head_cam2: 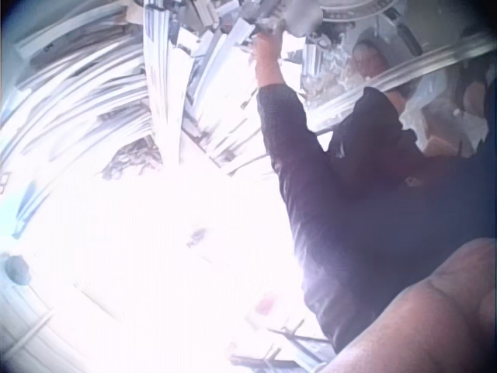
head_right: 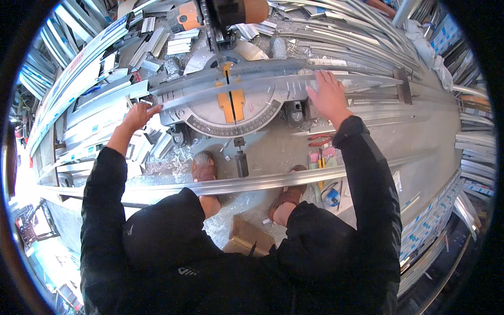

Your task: The person uses a chop saw to cut multiple aluminum profiles into smaller pieces. They measure and mark the profiles with a tape measure and pencil, then position and cut them using the saw. The cut pieces are set aside on the floor.

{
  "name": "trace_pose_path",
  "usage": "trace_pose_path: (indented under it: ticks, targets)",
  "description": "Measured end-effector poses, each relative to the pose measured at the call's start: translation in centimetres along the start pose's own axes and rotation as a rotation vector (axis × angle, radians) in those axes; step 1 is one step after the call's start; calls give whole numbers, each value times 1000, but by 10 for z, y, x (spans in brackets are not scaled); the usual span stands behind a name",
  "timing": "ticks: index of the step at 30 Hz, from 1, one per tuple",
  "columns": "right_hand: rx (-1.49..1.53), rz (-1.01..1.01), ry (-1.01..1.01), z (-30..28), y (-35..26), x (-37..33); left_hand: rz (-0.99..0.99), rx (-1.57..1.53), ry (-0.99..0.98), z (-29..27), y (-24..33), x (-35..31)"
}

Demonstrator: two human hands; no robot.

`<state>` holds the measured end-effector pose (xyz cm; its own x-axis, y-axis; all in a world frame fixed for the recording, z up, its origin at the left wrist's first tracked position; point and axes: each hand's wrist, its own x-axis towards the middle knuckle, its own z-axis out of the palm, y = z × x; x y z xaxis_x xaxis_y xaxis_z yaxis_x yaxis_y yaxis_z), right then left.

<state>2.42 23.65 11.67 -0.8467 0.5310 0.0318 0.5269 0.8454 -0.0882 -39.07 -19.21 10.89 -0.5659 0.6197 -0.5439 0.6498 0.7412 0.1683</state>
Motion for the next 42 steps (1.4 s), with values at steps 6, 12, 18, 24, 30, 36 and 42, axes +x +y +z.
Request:
trace_pose_path:
  ticks: [6, 12, 18, 24, 30, 36, 42]
  targets:
    - [178, 218, -60, 61, -3, 60, 20, 32, 150, 12, -12, 51]
    - [265, 212, 74, 73, -9, 73, -2, -9, 76, 3, -5, 46]
    - [400, 306, 64, 62, -12, 79, -16, -16, 81, 1, 3, 41]
    - [428, 325, 90, 60, -13, 81, 8, -5, 92, 3, 1, 45]
    - [468, 330, 63, 62, -8, 80, 10, -72, 93, 4, -1, 46]
    - [422, 341, 58, 69, -4, 83, -12, -43, 95, 5, -1, 47]
    - [434, 319, 60, 60, -10, 83, 223, 126, 661, 5, 7, 15]
